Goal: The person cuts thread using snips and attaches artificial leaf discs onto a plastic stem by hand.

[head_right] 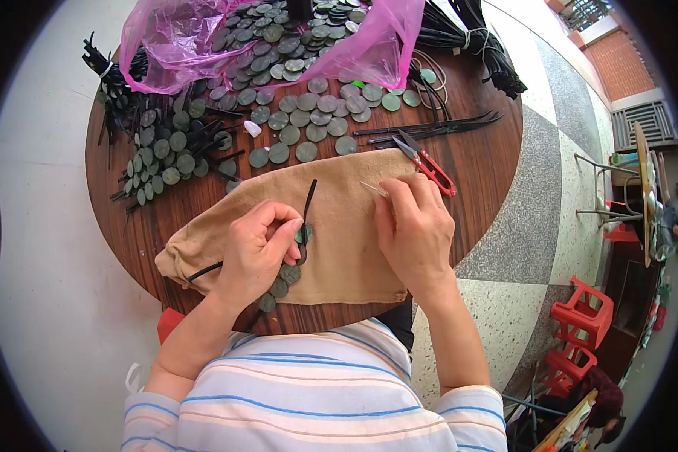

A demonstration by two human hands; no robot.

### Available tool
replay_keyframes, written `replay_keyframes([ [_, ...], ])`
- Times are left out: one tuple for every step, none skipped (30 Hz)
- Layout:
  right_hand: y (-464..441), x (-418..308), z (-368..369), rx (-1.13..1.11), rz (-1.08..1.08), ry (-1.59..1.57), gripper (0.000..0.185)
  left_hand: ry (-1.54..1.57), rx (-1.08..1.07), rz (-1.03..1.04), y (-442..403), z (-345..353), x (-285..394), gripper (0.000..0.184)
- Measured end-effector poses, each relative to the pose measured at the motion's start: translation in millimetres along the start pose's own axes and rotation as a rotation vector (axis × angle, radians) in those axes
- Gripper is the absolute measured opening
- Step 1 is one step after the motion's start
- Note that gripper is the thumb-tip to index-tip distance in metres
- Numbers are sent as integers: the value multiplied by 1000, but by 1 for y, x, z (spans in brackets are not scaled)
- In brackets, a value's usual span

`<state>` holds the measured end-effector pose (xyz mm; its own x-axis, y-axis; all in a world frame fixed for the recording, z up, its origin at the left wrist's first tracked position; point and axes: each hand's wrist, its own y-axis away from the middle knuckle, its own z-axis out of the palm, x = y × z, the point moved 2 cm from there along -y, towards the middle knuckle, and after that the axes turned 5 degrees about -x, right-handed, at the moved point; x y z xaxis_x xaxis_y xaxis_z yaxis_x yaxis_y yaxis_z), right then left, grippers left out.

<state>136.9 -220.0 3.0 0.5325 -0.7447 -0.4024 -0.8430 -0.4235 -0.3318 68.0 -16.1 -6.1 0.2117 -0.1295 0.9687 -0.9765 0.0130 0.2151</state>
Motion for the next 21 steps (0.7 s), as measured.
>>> replay_keyframes([
  [-2, 0, 1, -13, -22, 48, 13, 4, -1, -4, 0, 1, 1, 8],
  [-3, -2, 3, -26, -44, 93, 12, 7, -1, -11, 0, 0, 1, 8],
  [-4, -2, 5, -39, -65, 138, 11, 9, -1, -18, 0, 0, 1, 8],
  [-6, -3, 6, -55, -83, 163, 10, 4, -2, -18, 1, 0, 1, 8],
  [-8, -3, 7, -70, -101, 189, 9, -1, -4, -16, 0, 0, 1, 8],
  [-10, -3, 8, -86, -120, 216, 9, -5, -6, -14, 0, 0, 2, 8],
  [-12, -3, 8, -101, -128, 229, 9, -7, -8, -13, 0, 0, 1, 8],
  [-14, -4, 7, -117, -137, 243, 9, -7, -10, -13, 0, 0, 1, 8],
  [-15, -4, 6, -133, -147, 257, 10, -7, -11, -11, -1, -1, 1, 8],
  [-16, -5, 2, -146, -128, 224, 10, -4, -13, -11, -1, -1, 1, 8],
  [-16, -5, -2, -160, -110, 190, 9, -1, -14, -12, -1, -1, 1, 8],
  [-15, -7, -5, -174, -93, 155, 9, 2, -13, -13, -1, -1, 0, 8],
  [-13, -9, -7, -184, -76, 116, 9, 8, -12, -12, -1, -1, 0, 8],
  [-10, -12, -9, -195, -59, 76, 9, 14, -12, -11, -1, -1, 0, 8],
  [-7, -13, -9, -205, -40, 36, 8, 19, -14, -11, -1, -1, 0, 8],
  [-4, -14, -10, -205, -35, 16, 8, 11, -15, -12, 0, -1, 0, 8],
  [-1, -14, -11, -203, -31, -3, 7, 4, -18, -12, 0, -1, 0, 8],
  [0, -13, -11, -201, -27, -21, 7, -3, -20, -12, -1, -1, 1, 8],
  [-1, -8, -13, -197, -5, 1, 7, 4, -17, -6, -1, -1, 1, 8],
  [-1, -3, -14, -194, 17, 22, 8, 10, -13, -2, -1, -1, 2, 8],
  [-1, 1, -15, -190, 38, 44, 9, 16, -8, 3, 0, -1, 2, 8],
])
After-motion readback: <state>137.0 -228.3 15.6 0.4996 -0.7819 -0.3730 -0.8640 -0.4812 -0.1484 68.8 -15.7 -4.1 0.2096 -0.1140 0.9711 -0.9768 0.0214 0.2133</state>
